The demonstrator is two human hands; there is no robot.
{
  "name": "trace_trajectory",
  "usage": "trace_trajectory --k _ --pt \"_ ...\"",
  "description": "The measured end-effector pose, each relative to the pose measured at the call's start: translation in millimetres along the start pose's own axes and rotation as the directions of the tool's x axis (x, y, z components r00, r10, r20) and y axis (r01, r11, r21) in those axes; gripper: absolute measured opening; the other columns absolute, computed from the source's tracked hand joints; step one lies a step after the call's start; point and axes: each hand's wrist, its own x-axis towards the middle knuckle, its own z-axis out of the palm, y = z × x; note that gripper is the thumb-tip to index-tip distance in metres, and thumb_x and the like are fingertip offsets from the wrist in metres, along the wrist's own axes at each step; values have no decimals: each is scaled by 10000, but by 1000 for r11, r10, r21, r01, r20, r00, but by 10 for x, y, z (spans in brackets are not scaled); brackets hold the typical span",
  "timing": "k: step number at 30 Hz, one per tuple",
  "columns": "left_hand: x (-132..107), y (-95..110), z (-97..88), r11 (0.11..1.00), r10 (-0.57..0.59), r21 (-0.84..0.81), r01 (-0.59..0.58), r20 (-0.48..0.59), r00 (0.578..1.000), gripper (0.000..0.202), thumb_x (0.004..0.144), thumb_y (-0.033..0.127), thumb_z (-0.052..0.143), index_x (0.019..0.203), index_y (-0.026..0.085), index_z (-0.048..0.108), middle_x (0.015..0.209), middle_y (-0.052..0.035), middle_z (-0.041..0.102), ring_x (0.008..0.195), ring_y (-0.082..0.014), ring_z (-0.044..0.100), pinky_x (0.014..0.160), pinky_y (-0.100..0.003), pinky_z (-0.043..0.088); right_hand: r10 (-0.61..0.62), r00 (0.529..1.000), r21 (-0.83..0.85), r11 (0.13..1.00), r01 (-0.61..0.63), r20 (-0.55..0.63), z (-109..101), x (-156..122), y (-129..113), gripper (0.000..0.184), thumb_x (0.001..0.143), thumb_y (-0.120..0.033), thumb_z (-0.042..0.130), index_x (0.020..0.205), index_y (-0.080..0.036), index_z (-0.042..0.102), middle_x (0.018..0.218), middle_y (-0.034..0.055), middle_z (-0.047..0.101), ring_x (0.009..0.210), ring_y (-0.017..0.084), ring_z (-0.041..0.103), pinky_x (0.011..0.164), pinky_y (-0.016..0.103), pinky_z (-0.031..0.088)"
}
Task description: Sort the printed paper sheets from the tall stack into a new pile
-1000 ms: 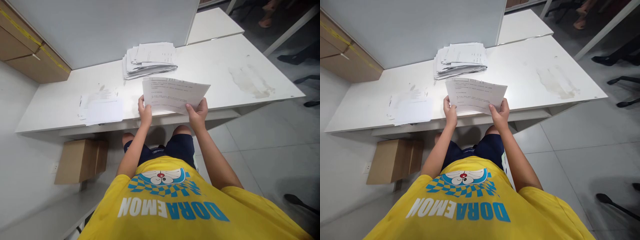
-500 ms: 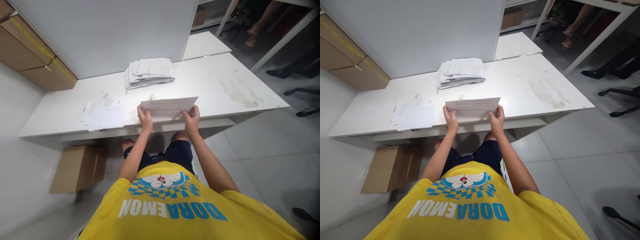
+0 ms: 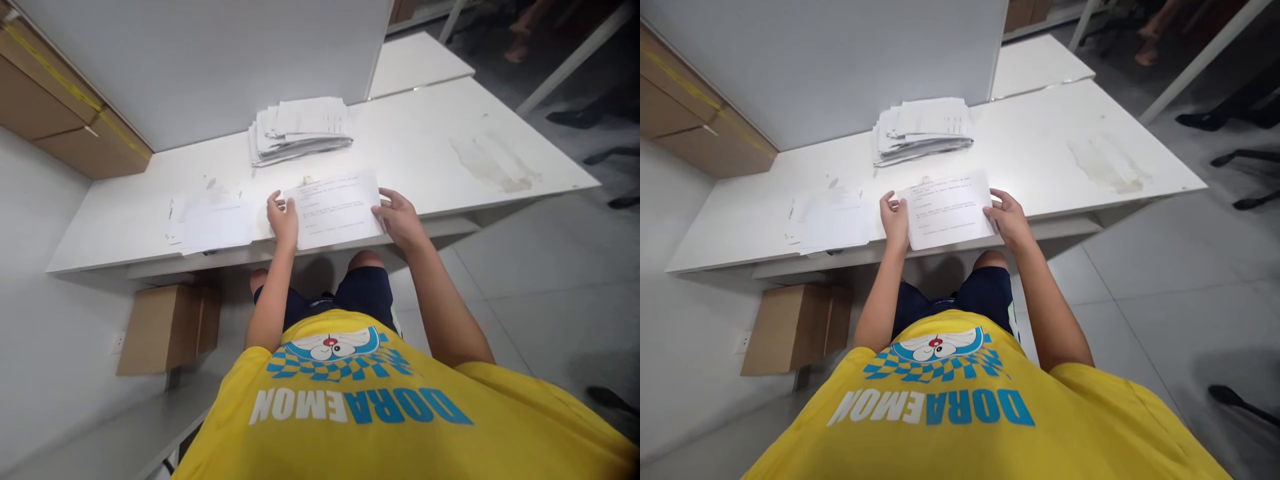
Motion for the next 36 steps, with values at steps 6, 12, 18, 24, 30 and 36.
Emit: trace_trajectory --k 6,12,18,24,30,36 --pt "263 -229 -52 922 31 383 -61 84 996 284 889 240 594 1171 272 574 1249 -70 628 1262 -264 524 1088 -453 376 139 988 -95 985 -145 -69 -144 29 66 606 580 -225 774 1173 -238 647 1044 89 735 884 271 708 709 393 580" --pt "305 -295 40 838 218 386 -385 411 885 368 912 265 534 1279 251 544 1294 -81 630 1238 -241 547 1080 -412 396 100 988 -220 968 -123 -114 -285 60 166 711 606 -223 770 1294 -242 591 1084 116 718 927 305 703 703 425 586" --pt "227 -246 87 703 235 474 -530 549 802 387 902 303 533 1285 253 567 1332 -79 619 1287 -290 496 1091 -468 368 30 987 -291 954 -76 -159 -409 96 214 735 650 -221 703 1365 -228 533 1160 135 701 1026 304 687 823 468 587" --pt "209 -243 63 659 233 492 -569 586 776 382 911 327 501 1271 232 588 1340 -88 608 1285 -291 487 1088 -454 365 -29 985 -337 941 -31 -172 -417 145 222 726 677 -234 634 1387 -221 484 1193 123 701 1058 285 685 896 487 573" --pt "156 -258 75 584 266 512 -629 612 745 539 930 421 474 1418 191 481 1476 -122 499 1352 -316 429 1111 -466 338 -31 985 -390 920 -38 -169 -358 241 154 702 673 -223 606 1366 -195 496 1170 126 713 1073 277 682 946 485 551" --pt "131 -280 80 527 318 474 -705 659 681 686 967 487 408 1567 200 241 1632 -119 289 1467 -323 301 1148 -489 305 -39 980 -404 914 -44 -195 -350 259 186 578 702 -255 612 1277 -217 564 1146 92 726 1062 258 691 974 485 539"
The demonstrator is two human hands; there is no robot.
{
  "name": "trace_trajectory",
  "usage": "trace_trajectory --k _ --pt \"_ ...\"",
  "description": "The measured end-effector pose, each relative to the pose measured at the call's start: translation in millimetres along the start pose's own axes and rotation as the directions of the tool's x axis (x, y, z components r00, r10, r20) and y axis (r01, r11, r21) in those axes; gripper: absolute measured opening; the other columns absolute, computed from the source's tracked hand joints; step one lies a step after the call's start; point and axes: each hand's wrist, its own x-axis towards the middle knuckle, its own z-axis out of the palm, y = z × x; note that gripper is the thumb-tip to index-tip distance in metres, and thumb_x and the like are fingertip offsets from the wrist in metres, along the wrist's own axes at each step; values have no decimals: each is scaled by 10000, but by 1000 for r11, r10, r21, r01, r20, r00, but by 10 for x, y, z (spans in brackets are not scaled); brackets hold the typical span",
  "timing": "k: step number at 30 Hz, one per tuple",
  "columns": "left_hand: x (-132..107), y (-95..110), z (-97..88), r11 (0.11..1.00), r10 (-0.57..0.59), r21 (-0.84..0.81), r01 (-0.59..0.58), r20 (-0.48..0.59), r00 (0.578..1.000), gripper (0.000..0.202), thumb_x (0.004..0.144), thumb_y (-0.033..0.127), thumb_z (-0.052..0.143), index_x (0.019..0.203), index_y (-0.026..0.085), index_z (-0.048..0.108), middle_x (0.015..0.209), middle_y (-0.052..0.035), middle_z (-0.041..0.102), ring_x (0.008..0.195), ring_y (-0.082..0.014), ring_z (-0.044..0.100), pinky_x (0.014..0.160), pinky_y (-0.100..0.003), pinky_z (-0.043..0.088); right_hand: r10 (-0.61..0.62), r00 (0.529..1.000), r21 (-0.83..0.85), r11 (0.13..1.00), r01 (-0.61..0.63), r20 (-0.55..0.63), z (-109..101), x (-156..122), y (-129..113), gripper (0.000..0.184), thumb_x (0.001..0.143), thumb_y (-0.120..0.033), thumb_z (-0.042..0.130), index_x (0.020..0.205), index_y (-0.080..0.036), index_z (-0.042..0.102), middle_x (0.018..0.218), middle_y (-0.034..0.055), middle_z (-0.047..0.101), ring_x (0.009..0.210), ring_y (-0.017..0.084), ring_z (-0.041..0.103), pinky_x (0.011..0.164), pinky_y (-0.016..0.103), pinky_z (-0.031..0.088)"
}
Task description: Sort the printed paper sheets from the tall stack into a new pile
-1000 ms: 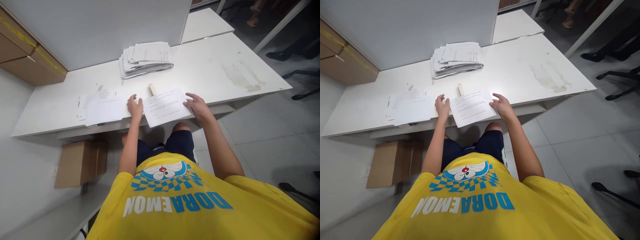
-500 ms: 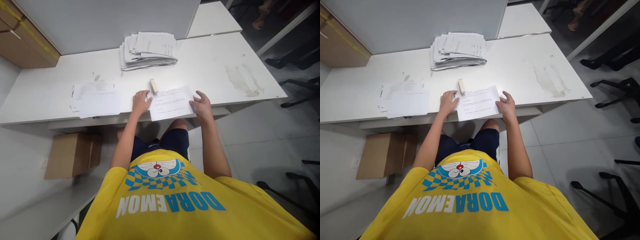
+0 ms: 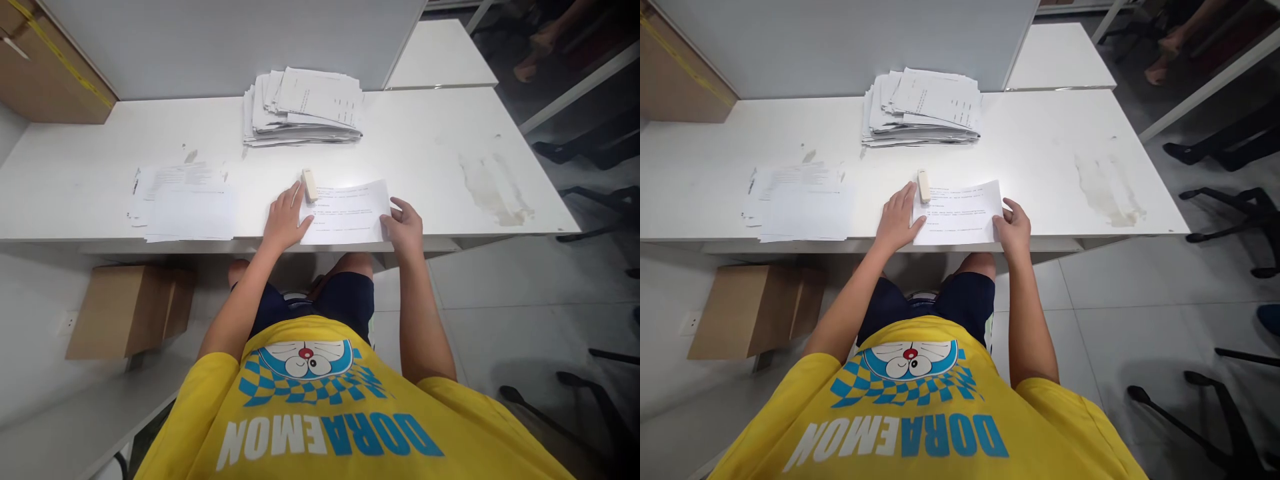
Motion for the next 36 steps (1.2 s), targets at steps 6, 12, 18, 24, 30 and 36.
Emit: trace_trajectory --k 6,12,18,24,30,36 --pt "-8 -1 -37 988 152 -22 -151 83 985 560 1019 413 299 1559 265 293 1645 -37 281 1523 -280 221 1192 -466 255 -80 997 -74 994 80 -2 49 55 -4 547 721 -243 602 1268 -230 590 1158 78 720 1071 245 686 1023 502 509" --pt "-3 -9 -87 993 107 -70 -100 96 990 538 1013 357 339 1547 295 318 1642 7 283 1535 -250 204 1204 -460 260 -75 997 -75 994 76 5 91 67 -112 530 724 -234 587 1255 -234 602 1140 74 722 1073 247 683 1006 491 518" --pt "10 -8 -91 993 69 -104 -59 101 992 501 1013 295 321 1506 292 410 1598 21 372 1530 -232 232 1192 -467 305 -63 998 -88 994 64 21 60 14 -97 547 757 -267 591 1303 -255 577 1189 76 700 1092 256 667 1033 522 492" --pt "17 -46 -42 995 56 -89 -47 107 993 606 928 113 352 1483 341 438 1576 84 386 1539 -209 202 1222 -498 266 -61 998 -99 993 63 26 60 8 -75 552 786 -283 577 1338 -266 557 1207 80 685 1091 254 656 1044 541 479" --pt "6 -79 -50 990 61 -131 -47 107 992 614 919 104 348 1480 334 446 1576 82 388 1537 -210 211 1214 -492 298 -6 1000 -106 994 8 19 81 30 -115 564 751 -274 596 1315 -272 577 1103 58 708 1035 261 673 1003 527 503" --pt "141 -125 -93 978 80 -198 -72 30 996 477 987 248 354 1437 300 502 1530 28 483 1520 -233 255 1208 -503 314 -106 994 -138 985 108 18 109 16 -81 469 775 -294 566 1239 -250 615 1020 42 710 980 243 666 968 475 511"
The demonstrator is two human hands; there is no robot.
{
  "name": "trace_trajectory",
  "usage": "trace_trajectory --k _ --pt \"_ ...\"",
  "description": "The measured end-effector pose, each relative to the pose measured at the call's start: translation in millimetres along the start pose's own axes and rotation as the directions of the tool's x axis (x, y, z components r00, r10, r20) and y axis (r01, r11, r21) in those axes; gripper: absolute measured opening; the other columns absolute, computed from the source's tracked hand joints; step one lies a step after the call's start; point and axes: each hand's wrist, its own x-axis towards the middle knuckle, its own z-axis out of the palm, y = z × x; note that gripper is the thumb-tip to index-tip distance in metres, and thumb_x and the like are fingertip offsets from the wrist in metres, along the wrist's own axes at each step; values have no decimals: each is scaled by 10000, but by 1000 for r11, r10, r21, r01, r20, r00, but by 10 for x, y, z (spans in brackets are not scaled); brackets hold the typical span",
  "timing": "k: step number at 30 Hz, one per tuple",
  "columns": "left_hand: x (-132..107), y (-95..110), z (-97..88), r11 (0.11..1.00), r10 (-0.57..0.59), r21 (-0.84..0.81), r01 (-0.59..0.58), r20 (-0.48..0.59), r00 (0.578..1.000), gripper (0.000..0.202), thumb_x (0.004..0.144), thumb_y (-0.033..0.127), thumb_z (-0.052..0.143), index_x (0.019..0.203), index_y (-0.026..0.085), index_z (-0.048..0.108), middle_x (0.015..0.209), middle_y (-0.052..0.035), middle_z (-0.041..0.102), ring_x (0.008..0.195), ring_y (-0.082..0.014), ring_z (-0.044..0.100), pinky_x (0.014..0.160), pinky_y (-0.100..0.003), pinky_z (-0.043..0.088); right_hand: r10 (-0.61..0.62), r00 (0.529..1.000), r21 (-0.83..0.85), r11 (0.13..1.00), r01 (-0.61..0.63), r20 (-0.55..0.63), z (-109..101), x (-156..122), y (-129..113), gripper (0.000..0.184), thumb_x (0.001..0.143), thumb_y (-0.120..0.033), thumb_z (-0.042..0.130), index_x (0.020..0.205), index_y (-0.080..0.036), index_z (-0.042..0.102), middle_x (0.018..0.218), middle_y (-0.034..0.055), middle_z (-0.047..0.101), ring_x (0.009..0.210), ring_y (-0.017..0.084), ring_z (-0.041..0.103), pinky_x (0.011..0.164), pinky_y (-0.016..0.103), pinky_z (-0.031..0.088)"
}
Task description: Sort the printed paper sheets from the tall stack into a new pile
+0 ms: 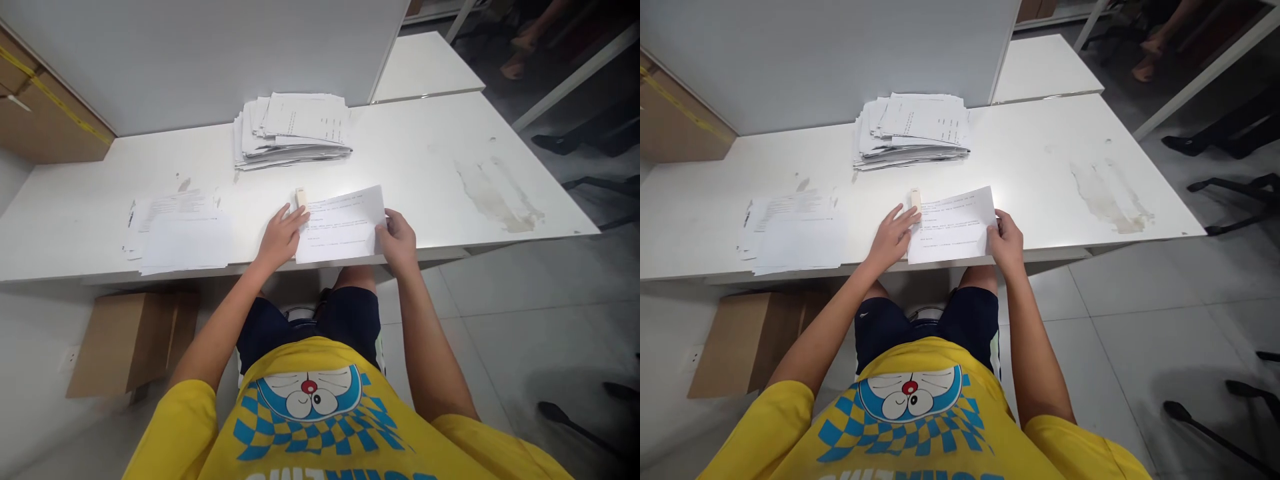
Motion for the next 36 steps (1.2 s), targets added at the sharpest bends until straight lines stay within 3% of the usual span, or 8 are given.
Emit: trace_trajectory --k 6,13,16,19,25,30,33,36 --pt "261 -118 99 996 -80 -31 78 -41 996 648 973 484 461 1561 296 264 1667 -44 205 1545 -285 166 1241 -496 220 -9 999 159 987 14 -34 -193 -55 -72 344 737 -327 633 1069 -248 676 959 39 726 948 244 688 894 430 542" --pt "250 -140 110 986 -150 -60 153 47 988 654 978 529 406 1548 220 318 1646 -82 266 1533 -264 222 1248 -433 222 -90 934 253 949 186 -346 -465 545 -327 283 652 -296 682 933 -256 679 793 13 689 799 234 678 852 461 568" --pt "225 -114 75 984 -154 -85 159 59 986 664 960 541 433 1551 271 297 1649 -62 259 1534 -264 222 1247 -460 219 -135 938 273 935 228 -319 -183 1110 -496 293 664 -273 645 955 -248 667 854 28 708 830 229 679 875 465 565" --pt "213 -89 50 982 -164 -86 171 77 983 688 931 498 497 1553 302 277 1653 -52 247 1533 -260 224 1251 -470 214 -169 955 252 940 230 -242 325 1711 -636 299 679 -248 591 971 -229 652 869 36 701 848 221 670 849 449 567" --pt "185 -73 48 978 -182 -88 187 70 981 673 926 449 506 1546 288 299 1634 -61 295 1527 -253 245 1253 -460 233 -10 980 216 975 54 -200 1281 2471 -906 325 657 -179 538 971 -174 623 882 57 664 898 226 638 928 473 528" --pt "167 -91 64 978 -187 -84 191 54 981 668 929 464 497 1543 281 309 1619 -69 327 1520 -250 266 1255 -458 240 -104 987 -3 994 105 -126 1579 2557 -1020 473 761 -259 597 1208 -105 566 1200 182 627 1213 294 542 1140 518 355" --pt "168 -91 58 979 -186 -77 189 48 981 667 925 459 507 1542 298 307 1621 -54 324 1517 -247 273 1256 -451 245 -194 972 -96 979 182 -136 1516 2378 -897 587 812 -354 602 1336 -110 501 1453 213 473 1432 315 347 1229 532 181" --pt "184 -90 61 979 -185 -75 188 44 982 667 926 448 514 1542 293 309 1617 -52 334 1515 -262 277 1250 -460 257 -244 962 -88 968 234 -122 1351 1948 -770 562 888 -461 519 1367 -168 497 1535 171 405 1491 298 268 1238 555 138"
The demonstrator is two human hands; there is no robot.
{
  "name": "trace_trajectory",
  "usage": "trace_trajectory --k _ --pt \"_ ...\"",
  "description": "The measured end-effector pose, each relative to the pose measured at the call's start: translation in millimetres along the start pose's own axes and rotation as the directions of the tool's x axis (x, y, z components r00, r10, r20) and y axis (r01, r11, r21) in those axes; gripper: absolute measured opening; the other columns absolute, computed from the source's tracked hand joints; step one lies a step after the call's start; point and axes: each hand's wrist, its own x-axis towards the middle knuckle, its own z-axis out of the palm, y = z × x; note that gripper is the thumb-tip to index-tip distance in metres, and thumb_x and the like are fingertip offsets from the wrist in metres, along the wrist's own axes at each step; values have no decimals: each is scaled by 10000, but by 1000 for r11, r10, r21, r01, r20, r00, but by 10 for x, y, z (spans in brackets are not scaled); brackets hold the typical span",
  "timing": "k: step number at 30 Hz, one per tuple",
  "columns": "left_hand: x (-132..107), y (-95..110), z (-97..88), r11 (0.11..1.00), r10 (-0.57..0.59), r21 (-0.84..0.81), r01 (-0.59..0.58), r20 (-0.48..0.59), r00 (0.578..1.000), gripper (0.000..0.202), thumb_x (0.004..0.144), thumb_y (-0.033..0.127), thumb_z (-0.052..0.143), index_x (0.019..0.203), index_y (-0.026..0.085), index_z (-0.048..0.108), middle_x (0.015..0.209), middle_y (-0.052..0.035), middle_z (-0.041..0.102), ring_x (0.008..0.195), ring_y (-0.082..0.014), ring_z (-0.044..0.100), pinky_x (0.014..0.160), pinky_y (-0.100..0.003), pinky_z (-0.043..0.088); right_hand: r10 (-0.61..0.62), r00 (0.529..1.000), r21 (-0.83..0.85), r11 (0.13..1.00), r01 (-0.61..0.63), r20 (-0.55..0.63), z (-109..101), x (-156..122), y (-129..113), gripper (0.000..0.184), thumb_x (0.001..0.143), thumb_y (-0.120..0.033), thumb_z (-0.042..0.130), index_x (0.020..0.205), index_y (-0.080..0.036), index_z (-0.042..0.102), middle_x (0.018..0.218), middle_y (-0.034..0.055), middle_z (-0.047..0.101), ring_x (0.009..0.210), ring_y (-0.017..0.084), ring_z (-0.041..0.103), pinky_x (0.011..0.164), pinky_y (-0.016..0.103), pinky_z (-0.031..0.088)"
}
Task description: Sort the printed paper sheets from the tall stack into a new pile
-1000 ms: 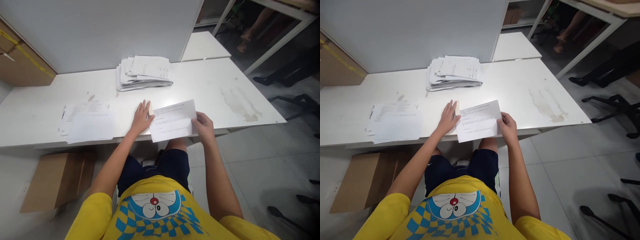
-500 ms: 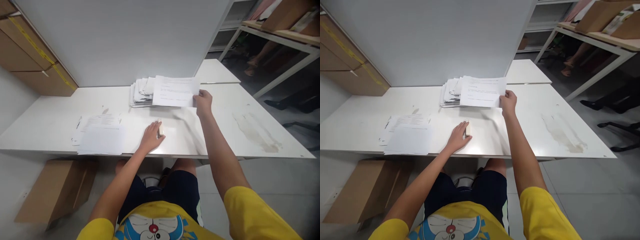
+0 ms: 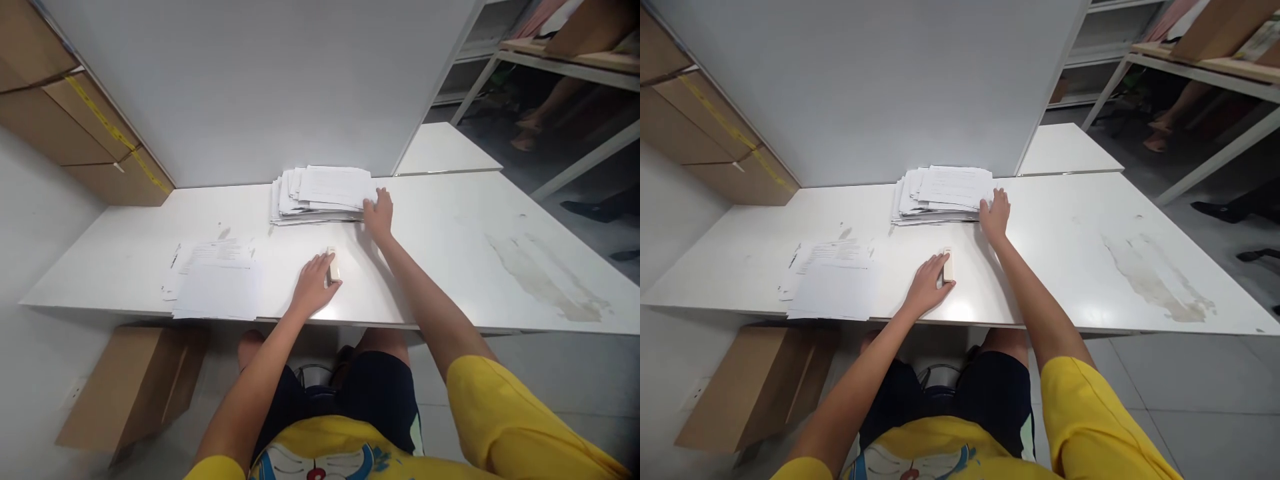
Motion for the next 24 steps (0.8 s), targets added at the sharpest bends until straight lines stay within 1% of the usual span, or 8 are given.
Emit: trace_trajectory --k 5,7,10,11,13,18,21,24 --pt "42 7 51 999 31 37 -30 -10 999 656 936 379 524 1544 251 313 1582 -63 405 1510 -285 287 1245 -463 247 -303 925 99 953 287 229 -105 -1140 -667 542 969 -533 376 1413 -244 493 1489 105 494 1432 254 395 1209 495 285" --pt "48 19 67 998 26 55 -26 -13 1000 657 937 331 530 1544 199 316 1583 -83 401 1511 -287 281 1248 -451 233 -476 705 202 875 440 526 85 -1678 -1135 570 983 -524 358 1446 -212 470 1501 111 492 1418 250 419 1186 468 336" --pt "36 34 56 998 18 67 -17 -21 1000 682 932 311 541 1552 164 296 1604 -93 361 1508 -295 286 1246 -450 235 -508 218 308 754 581 833 519 -2364 -1734 805 882 -592 559 1501 -104 393 1578 191 367 1483 324 314 1191 489 312" --pt "31 33 46 998 20 68 -18 -24 1000 685 929 310 544 1551 161 299 1601 -93 367 1502 -295 299 1243 -448 244 -434 155 265 755 600 888 658 -2510 -1863 910 827 -595 637 1511 -62 359 1594 235 303 1501 365 258 1192 533 287" --pt "30 23 28 998 18 63 -16 -31 999 670 925 286 539 1543 159 316 1582 -92 401 1488 -290 330 1239 -439 257 -282 160 122 767 630 946 860 -2644 -1996 990 774 -532 720 1516 -19 314 1599 283 234 1508 405 207 1182 587 262" --pt "78 -3 72 995 6 97 0 -66 998 644 915 223 521 1529 170 331 1545 -104 454 1465 -281 374 1222 -458 292 -203 371 -95 757 647 906 809 -2428 -1845 618 919 -300 530 1451 -16 394 1539 255 390 1412 327 401 1106 492 372" --pt "91 13 127 989 8 149 6 -98 995 648 915 218 522 1528 149 322 1547 -130 446 1465 -290 373 1218 -463 294 -122 480 -221 772 596 869 668 -2367 -1726 680 928 -387 526 1458 13 380 1548 282 358 1437 364 357 1135 526 317" --pt "78 17 147 985 22 174 -3 -108 994 638 926 232 517 1525 136 321 1543 -145 448 1464 -291 373 1218 -463 293 -104 497 -241 778 581 862 643 -2420 -1694 879 891 -524 574 1513 29 290 1608 294 193 1519 391 165 1203 561 171"
